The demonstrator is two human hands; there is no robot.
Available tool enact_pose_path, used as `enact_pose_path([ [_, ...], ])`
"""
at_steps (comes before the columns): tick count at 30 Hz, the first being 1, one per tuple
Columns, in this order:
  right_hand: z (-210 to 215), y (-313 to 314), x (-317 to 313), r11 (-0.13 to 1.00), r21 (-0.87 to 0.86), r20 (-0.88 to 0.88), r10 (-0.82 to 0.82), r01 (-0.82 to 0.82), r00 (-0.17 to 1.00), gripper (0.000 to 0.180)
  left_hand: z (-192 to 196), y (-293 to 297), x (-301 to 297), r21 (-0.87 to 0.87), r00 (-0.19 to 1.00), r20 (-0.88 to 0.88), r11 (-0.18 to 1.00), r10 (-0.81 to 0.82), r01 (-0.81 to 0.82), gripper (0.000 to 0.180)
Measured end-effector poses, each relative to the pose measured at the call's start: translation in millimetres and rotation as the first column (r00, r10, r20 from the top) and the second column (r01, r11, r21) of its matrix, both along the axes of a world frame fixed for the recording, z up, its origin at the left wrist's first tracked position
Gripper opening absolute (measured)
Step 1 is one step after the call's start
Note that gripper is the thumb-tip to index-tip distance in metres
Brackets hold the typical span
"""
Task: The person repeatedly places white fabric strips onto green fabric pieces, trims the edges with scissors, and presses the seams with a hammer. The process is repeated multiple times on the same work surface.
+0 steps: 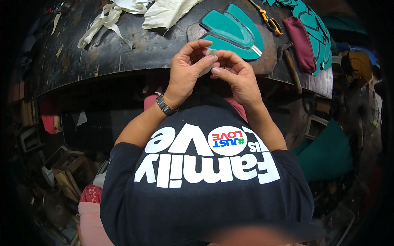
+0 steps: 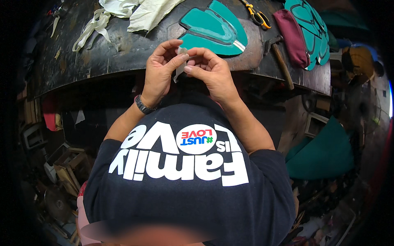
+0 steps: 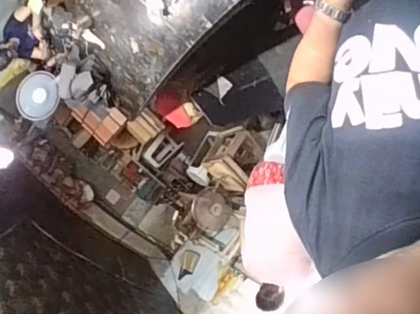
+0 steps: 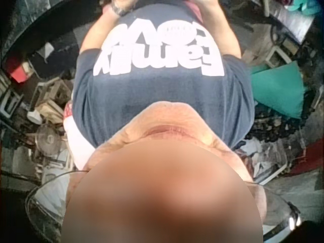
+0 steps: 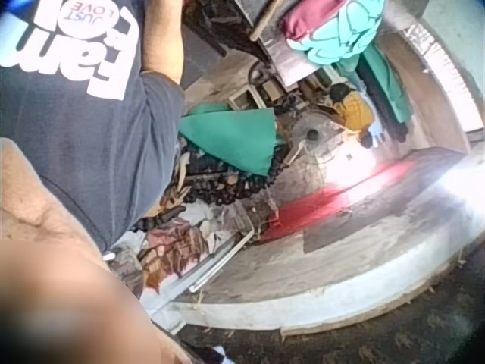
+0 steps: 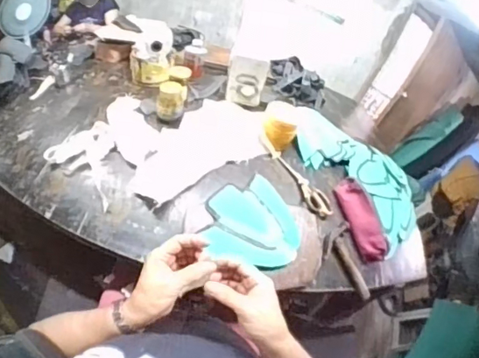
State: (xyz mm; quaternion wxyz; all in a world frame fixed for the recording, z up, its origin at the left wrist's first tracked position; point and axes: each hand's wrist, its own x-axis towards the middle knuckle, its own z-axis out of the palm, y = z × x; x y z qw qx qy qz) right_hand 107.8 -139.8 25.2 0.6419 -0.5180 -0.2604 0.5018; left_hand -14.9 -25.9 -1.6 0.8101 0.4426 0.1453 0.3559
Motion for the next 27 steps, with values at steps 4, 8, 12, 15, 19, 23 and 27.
enact_pose_path([
  [4,-2.3,-0.5,-3.3,0.997,0.075,0.127,-0.035,0.026,0.991,0.026,-1.9,-5.0,1.2,-0.045,1.0,-0.02,0.999,-0.006,0.006,0.023],
  [8,-3.2,-2.7,-0.3,0.999,0.051,0.14,-0.024,0.017,0.99,0.018,-5.1,-1.5,-0.2,-0.088,1.0,0.009,0.996,-0.021,0.021,0.017],
  [12,-4.8,-3.8,2.1,0.988,0.15,0.108,-0.063,0.046,0.992,0.011,-7.8,3.2,-4.6,-0.067,0.998,0.023,0.996,-0.065,0.066,0.015],
  [15,-4.3,-3.2,4.6,0.988,0.145,0.089,-0.072,0.058,0.993,0.012,-8.6,3.3,-4.9,0.01,0.996,-0.018,0.996,-0.084,0.084,0.014],
  [19,-0.8,-2.4,11.9,0.998,0.049,-0.147,0.032,-0.025,0.989,0.023,-7.5,10.4,-2.4,0.119,0.99,-0.124,0.99,-0.066,0.081,0.014],
  [23,-1.2,0.9,11.5,0.995,0.073,0.099,-0.079,0.072,0.992,0.023,-6.1,6.8,-2.0,0.059,0.984,-0.137,0.991,-0.114,0.123,0.018],
  [27,-0.7,-0.6,11.2,0.995,0.08,0.145,-0.071,0.06,0.987,0.013,-7.5,7.2,-2.3,0.026,0.98,-0.127,0.987,-0.153,0.157,0.018],
])
